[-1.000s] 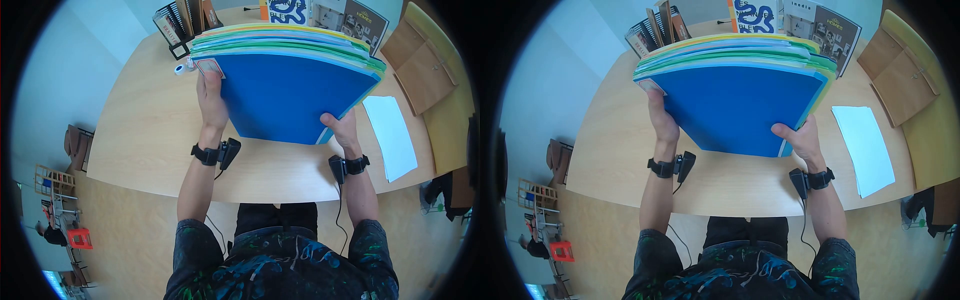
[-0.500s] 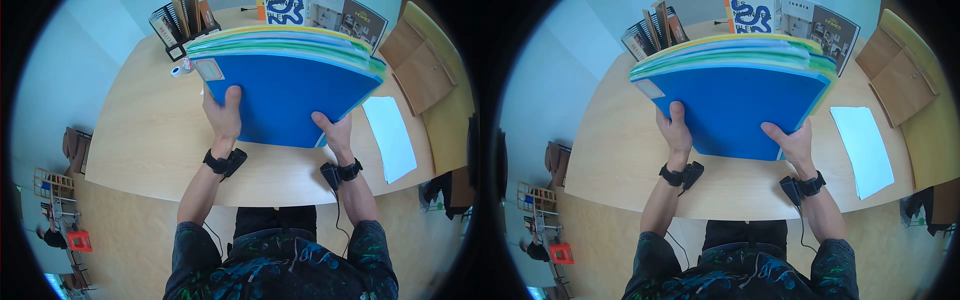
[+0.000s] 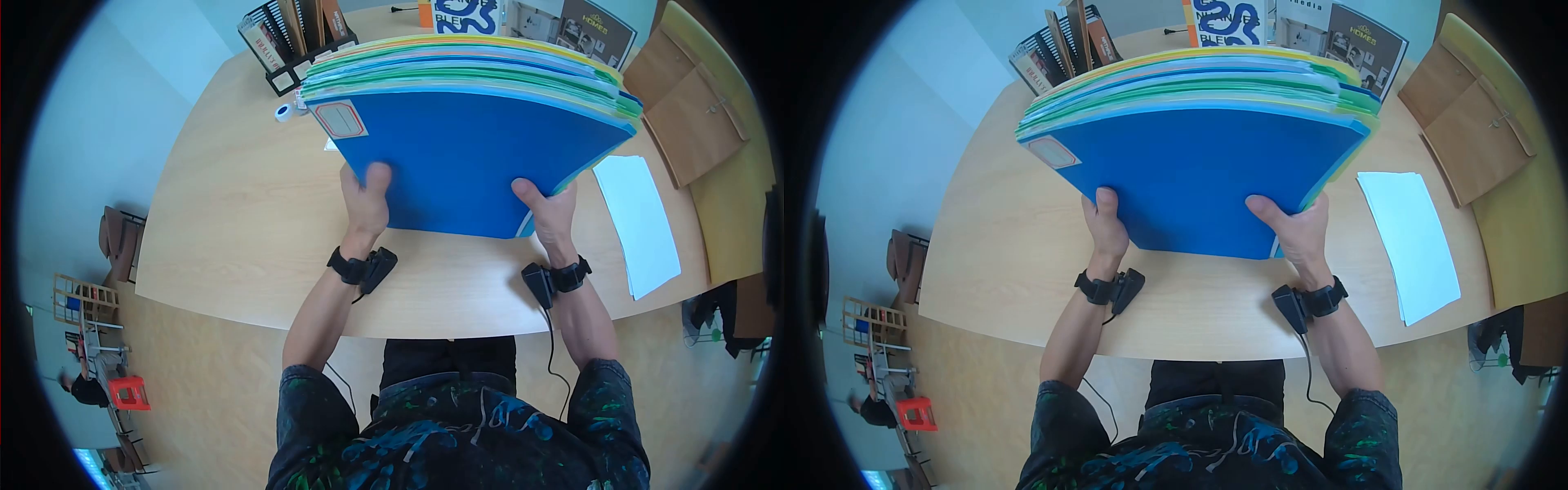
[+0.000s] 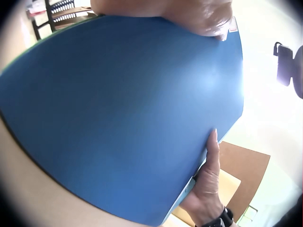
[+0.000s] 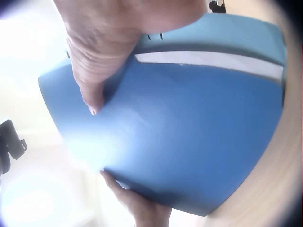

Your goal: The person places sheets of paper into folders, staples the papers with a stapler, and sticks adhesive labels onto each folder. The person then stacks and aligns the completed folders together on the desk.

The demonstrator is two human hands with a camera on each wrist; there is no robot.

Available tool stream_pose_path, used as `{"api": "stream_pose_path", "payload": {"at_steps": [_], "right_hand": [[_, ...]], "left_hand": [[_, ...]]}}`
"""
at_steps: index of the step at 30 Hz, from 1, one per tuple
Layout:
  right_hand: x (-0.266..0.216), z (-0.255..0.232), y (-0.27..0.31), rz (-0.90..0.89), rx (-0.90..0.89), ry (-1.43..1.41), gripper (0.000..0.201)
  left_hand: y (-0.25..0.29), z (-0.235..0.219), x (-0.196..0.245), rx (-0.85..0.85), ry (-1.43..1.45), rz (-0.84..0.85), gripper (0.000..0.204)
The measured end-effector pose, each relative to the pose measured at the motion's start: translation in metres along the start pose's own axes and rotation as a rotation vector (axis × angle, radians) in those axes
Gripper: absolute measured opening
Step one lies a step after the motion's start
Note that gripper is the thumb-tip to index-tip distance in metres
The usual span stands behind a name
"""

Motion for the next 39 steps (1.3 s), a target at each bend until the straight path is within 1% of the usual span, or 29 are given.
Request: {"api": "stream_pose_path", "payload": {"at_steps": [4,6,7,8,9,11,12,13,14,15,16,17,18,19,20,21,23,24,28,29,30,32,33,34,35,36,37,38,39], "right_hand": [[0.003,-0.005,-0.002,-0.057,-0.013,0.015,0.054],[0.001,-0.009,-0.005,-0.089,-0.032,0.027,0.053],[0.001,-0.011,-0.006,-0.056,-0.077,0.053,0.053],[0.001,-0.012,-0.008,-0.024,-0.119,0.078,0.053],[0.002,-0.013,-0.009,-0.024,-0.118,0.081,0.053],[0.006,-0.016,-0.01,0.013,-0.127,0.097,0.054],[0.007,-0.015,-0.009,0.013,-0.125,0.099,0.054],[0.007,-0.013,-0.008,0.019,-0.08,0.064,0.055],[0.007,-0.011,-0.006,0.025,-0.037,0.027,0.055],[0.006,-0.008,-0.005,0.026,-0.039,0.027,0.055],[0.006,-0.008,-0.004,0.016,-0.001,0.07,0.051],[0.005,-0.008,-0.003,0.006,0.039,0.112,0.047],[0.006,-0.007,-0.002,0.006,0.039,0.11,0.047],[0.004,-0.008,-0.003,-0.072,0.053,0.074,0.042],[0.002,-0.008,-0.002,-0.148,0.067,0.039,0.038],[0.003,-0.01,-0.002,-0.144,0.069,0.041,0.038],[0.003,-0.012,-0.001,-0.239,0.031,0.053,0.034],[0.005,-0.013,-0.001,-0.235,0.035,0.053,0.034],[0.01,-0.013,-0.006,-0.141,-0.011,0.011,0.039],[0.011,-0.013,-0.007,-0.101,-0.032,0.018,0.042],[0.013,-0.016,-0.008,-0.101,-0.03,0.018,0.042],[0.018,-0.023,-0.01,-0.076,-0.112,0.048,0.06],[0.017,-0.025,-0.01,-0.076,-0.113,0.05,0.06],[0.016,-0.028,-0.01,-0.08,-0.069,0.033,0.07],[0.016,-0.031,-0.01,-0.083,-0.026,0.016,0.08],[0.016,-0.032,-0.011,-0.081,-0.028,0.017,0.08],[0.017,-0.034,-0.012,-0.074,-0.006,0.027,0.085],[0.018,-0.035,-0.012,-0.068,0.018,0.038,0.09],[0.016,-0.033,-0.011,-0.067,0.017,0.038,0.09]], "left_hand": [[0.0,0.0,0.003,-0.061,-0.001,-0.012,0.074],[-0.004,-0.004,-0.005,-0.031,0.018,-0.102,0.076],[-0.004,-0.005,-0.005,-0.029,0.021,-0.102,0.076],[-0.005,-0.006,-0.006,-0.05,-0.051,-0.115,0.079],[-0.005,-0.007,-0.006,-0.072,-0.124,-0.13,0.083],[-0.006,-0.009,-0.006,-0.089,-0.123,-0.115,0.082],[-0.006,-0.007,-0.005,-0.106,-0.126,-0.101,0.082],[-0.006,-0.004,-0.005,-0.105,-0.125,-0.102,0.082],[-0.006,-0.002,-0.006,-0.05,-0.023,-0.132,0.075],[-0.006,-0.001,-0.007,0.006,0.078,-0.16,0.068],[-0.005,0.001,-0.008,0.007,0.076,-0.161,0.068],[-0.004,0.001,-0.007,0.036,0.024,-0.134,0.063],[-0.004,0.0,-0.006,0.063,-0.027,-0.107,0.059],[-0.004,-0.001,-0.007,0.058,-0.028,-0.108,0.059],[-0.003,-0.004,-0.005,0.038,-0.027,-0.045,0.056],[-0.001,-0.003,-0.003,0.021,-0.025,0.016,0.053],[0.001,-0.003,-0.003,0.023,-0.035,0.031,0.051],[0.001,-0.002,-0.003,0.023,-0.043,0.056,0.05],[0.0,-0.006,-0.011,0.0,-0.062,0.045,0.05],[-0.001,-0.007,-0.012,-0.024,-0.038,0.016,0.051],[-0.002,-0.007,-0.011,-0.048,-0.014,-0.013,0.052],[-0.005,-0.011,-0.007,-0.081,-0.01,-0.021,0.056],[-0.005,-0.009,-0.004,-0.113,-0.01,-0.03,0.061],[-0.006,-0.007,-0.002,-0.111,-0.009,-0.031,0.061],[-0.008,-0.007,0.002,-0.064,0.026,-0.015,0.066],[-0.01,-0.008,0.005,-0.016,0.062,0.002,0.073],[-0.01,-0.009,0.005,-0.014,0.062,0.001,0.073],[-0.01,-0.009,0.004,-0.042,0.067,-0.009,0.077],[-0.01,-0.008,0.003,-0.07,0.073,-0.018,0.081]]}}
Point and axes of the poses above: each hand's wrist, its own y-axis away from the middle knuckle, its own z-axis out of the palm, x = y × z, the point moved 4 cm from there along -y, towards the middle knuckle, and after that the axes turned 8 degrees about y, right-handed, at the moved point
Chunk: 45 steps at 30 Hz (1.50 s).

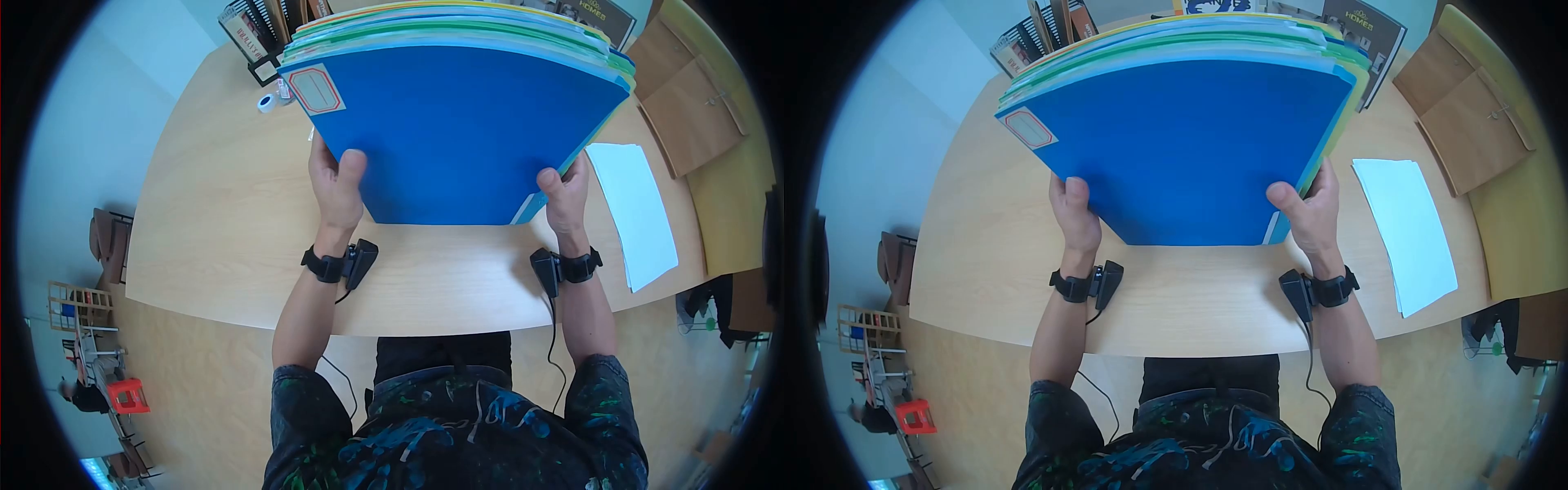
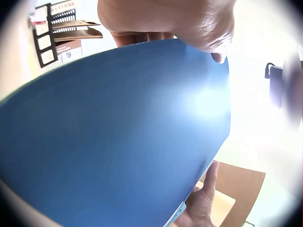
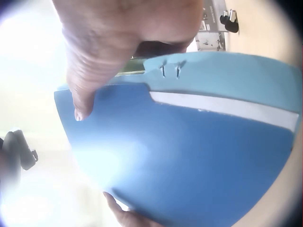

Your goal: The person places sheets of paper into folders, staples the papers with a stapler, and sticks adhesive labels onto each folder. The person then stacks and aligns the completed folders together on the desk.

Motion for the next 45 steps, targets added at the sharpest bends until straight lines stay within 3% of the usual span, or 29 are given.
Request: {"api": "stream_pose_path", "payload": {"at_steps": [5,8,13,15,17,23,29,35,37,39,40,42,43,45], "right_hand": [[-0.009,0.01,-0.001,0.064,-0.018,0.08,0.09],[-0.007,0.013,-0.002,0.01,-0.033,0.063,0.085],[-0.013,0.008,-0.004,0.043,-0.12,0.056,0.073],[-0.015,0.013,-0.004,0.058,-0.124,0.058,0.069],[-0.02,0.018,-0.001,0.033,-0.007,0.065,0.062],[-0.019,0.02,0.007,-0.12,-0.003,0.006,0.05],[-0.013,0.015,0.003,-0.098,-0.071,0.118,0.043],[-0.012,0.013,-0.009,-0.148,-0.022,0.325,0.047],[-0.025,0.02,-0.009,-0.121,-0.021,0.277,0.048],[-0.038,0.025,-0.011,-0.096,-0.024,0.227,0.049],[-0.041,0.027,-0.008,-0.023,-0.062,0.245,0.055],[-0.038,0.027,0.001,0.054,-0.11,0.264,0.061],[-0.027,0.024,0.005,0.151,-0.191,0.304,0.066],[-0.013,0.024,0.018,0.269,-0.317,0.325,0.078]], "left_hand": [[0.002,0.003,-0.008,0.024,-0.049,-0.041,0.08],[0.005,-0.003,-0.021,0.013,-0.044,-0.039,0.076],[0.006,0.003,0.0,-0.034,0.014,-0.008,0.071],[0.005,0.005,0.0,0.033,0.027,-0.053,0.069],[0.003,0.014,0.001,0.041,0.0,-0.018,0.068],[0.012,0.013,-0.001,0.071,-0.006,0.049,0.065],[0.004,0.014,0.002,0.044,-0.117,0.01,0.06],[-0.015,0.025,0.0,0.089,-0.185,-0.018,0.058],[-0.019,0.026,0.006,0.114,-0.168,-0.039,0.058],[-0.024,0.024,0.007,0.054,-0.272,-0.23,0.065],[-0.025,0.019,0.011,0.058,-0.272,-0.23,0.065],[-0.016,0.012,0.001,-0.106,-0.372,-0.656,0.081],[-0.01,0.006,-0.01,-0.189,-0.427,-0.661,0.094],[0.002,-0.008,-0.023,-0.264,-0.556,-0.742,0.097]]}}
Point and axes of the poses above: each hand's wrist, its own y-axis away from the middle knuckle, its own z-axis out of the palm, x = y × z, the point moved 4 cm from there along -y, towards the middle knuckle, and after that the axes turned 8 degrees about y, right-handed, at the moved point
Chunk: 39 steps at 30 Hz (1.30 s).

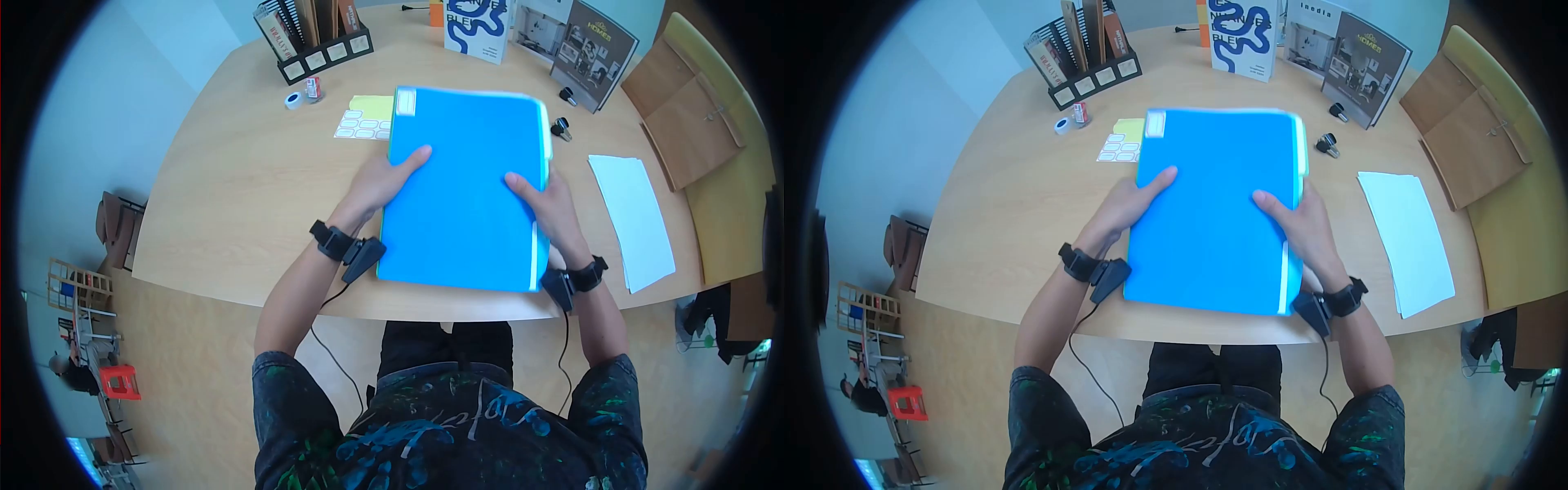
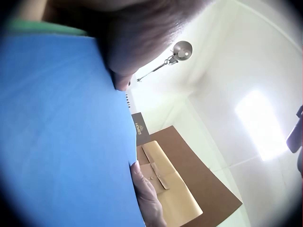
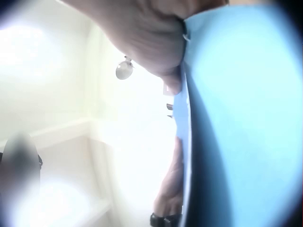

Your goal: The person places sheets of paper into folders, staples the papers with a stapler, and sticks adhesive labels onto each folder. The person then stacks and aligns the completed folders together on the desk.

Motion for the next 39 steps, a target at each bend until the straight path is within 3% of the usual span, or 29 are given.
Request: {"api": "stream_pose_path", "payload": {"at_steps": [2,4,7,14,19,21,23,24,26,28,30,32,33,35,39], "right_hand": [[0.01,0.001,0.011,0.077,-0.047,0.006,0.081],[0.017,0.003,0.023,0.164,-0.098,0.013,0.084],[0.018,0.007,0.031,0.211,-0.198,0.006,0.089],[0.044,0.0,0.019,0.278,-0.189,0.338,0.094],[0.024,-0.012,0.012,0.353,-0.214,0.724,0.092],[0.015,-0.019,0.008,0.403,-0.322,0.927,0.089],[0.009,-0.033,0.0,0.419,-0.29,0.939,0.086],[0.011,-0.04,-0.005,0.444,-0.256,0.957,0.084],[0.017,-0.053,-0.02,0.422,-0.171,0.835,0.081],[0.024,-0.058,-0.028,0.401,-0.08,0.716,0.078],[0.027,-0.055,-0.037,0.203,0.08,0.617,0.064],[0.029,-0.046,-0.033,0.111,0.143,0.613,0.057],[0.026,-0.044,-0.03,0.026,0.209,0.61,0.051],[0.03,-0.04,-0.029,0.048,0.161,0.568,0.047],[0.032,-0.033,-0.026,0.029,0.131,0.495,0.055]], "left_hand": [[0.004,-0.002,-0.017,-0.057,-0.14,-0.088,0.1],[0.022,0.001,-0.019,-0.279,-0.215,-0.188,0.104],[0.027,-0.001,-0.029,-0.356,-0.332,-0.293,0.1],[0.022,0.003,-0.017,-0.267,-0.603,-0.342,0.097],[0.017,0.002,-0.011,-0.211,-0.921,-0.195,0.1],[0.015,-0.005,-0.005,-0.194,-0.954,-0.183,0.095],[0.009,-0.017,-0.005,-0.178,-0.987,-0.178,0.09],[0.001,-0.029,-0.01,-0.095,-0.79,-0.167,0.081],[-0.011,-0.048,-0.009,0.107,-0.55,-0.149,0.055],[-0.022,-0.055,-0.009,0.201,-0.598,-0.09,0.047],[-0.044,-0.063,-0.024,0.299,-0.641,-0.023,0.044],[-0.074,-0.059,-0.052,0.149,-0.818,0.384,0.05],[-0.073,-0.057,-0.046,0.155,-0.823,0.382,0.05],[-0.071,-0.042,-0.042,-0.038,-1.123,0.153,0.054],[-0.086,-0.043,-0.051,-0.043,-1.108,0.143,0.058]]}}
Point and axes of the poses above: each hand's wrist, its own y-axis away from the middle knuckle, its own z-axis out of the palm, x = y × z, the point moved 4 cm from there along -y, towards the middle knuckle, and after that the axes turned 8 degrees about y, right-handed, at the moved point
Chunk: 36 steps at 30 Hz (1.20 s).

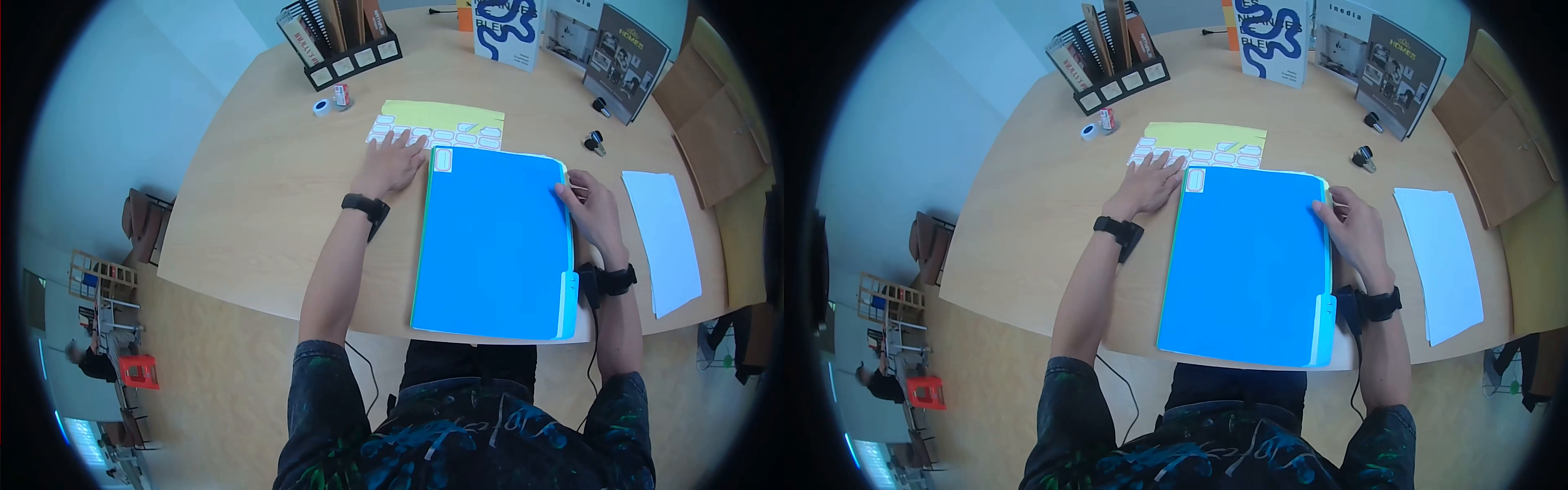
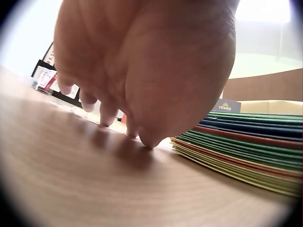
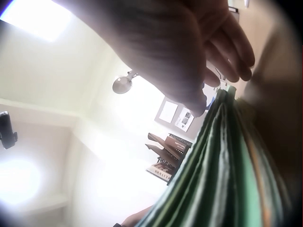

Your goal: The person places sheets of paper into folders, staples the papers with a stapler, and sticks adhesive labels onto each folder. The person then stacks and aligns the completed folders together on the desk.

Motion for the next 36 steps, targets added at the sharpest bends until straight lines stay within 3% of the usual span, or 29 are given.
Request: {"api": "stream_pose_path", "payload": {"at_steps": [8,12,14,16,18,19,21,22,24,28,30,36], "right_hand": [[-0.008,0.001,0.003,-0.003,-0.013,0.032,0.055],[0.0,0.005,0.002,-0.022,0.026,0.055,0.054],[0.006,0.007,0.001,-0.021,0.044,0.001,0.058],[0.004,0.003,0.003,0.009,0.031,-0.05,0.065],[0.009,0.001,0.005,0.097,0.073,-0.041,0.063],[0.013,-0.002,0.005,0.1,0.073,-0.038,0.063],[0.027,-0.003,0.003,0.224,-0.028,-0.065,0.06],[0.024,-0.007,0.005,0.225,-0.037,-0.061,0.06],[0.009,-0.014,0.013,0.234,-0.205,-0.186,0.055],[0.002,-0.008,0.016,0.239,-0.264,-0.045,0.051],[0.004,-0.005,0.015,0.138,-0.253,0.027,0.045],[0.006,-0.004,0.015,0.103,-0.22,0.062,0.039]], "left_hand": [[-0.018,-0.006,0.017,-0.036,-0.011,0.004,0.054],[-0.025,-0.001,0.012,0.054,-0.025,0.082,0.051],[-0.032,0.002,-0.001,0.025,0.212,0.081,0.057],[-0.025,0.006,-0.011,0.113,0.277,0.136,0.056],[-0.005,-0.006,-0.022,0.424,0.551,-0.024,0.048],[0.007,-0.014,-0.014,0.421,0.554,-0.022,0.048],[0.035,-0.021,-0.012,0.243,1.127,-0.367,0.042],[0.05,-0.031,-0.004,0.24,1.132,-0.375,0.042],[0.075,-0.033,0.02,-0.067,0.992,-0.406,0.047],[0.091,-0.026,0.048,-0.163,0.875,-0.311,0.049],[0.092,-0.021,0.049,-0.192,0.828,-0.302,0.05],[0.099,-0.017,0.058,-0.092,0.801,-0.284,0.044]]}}
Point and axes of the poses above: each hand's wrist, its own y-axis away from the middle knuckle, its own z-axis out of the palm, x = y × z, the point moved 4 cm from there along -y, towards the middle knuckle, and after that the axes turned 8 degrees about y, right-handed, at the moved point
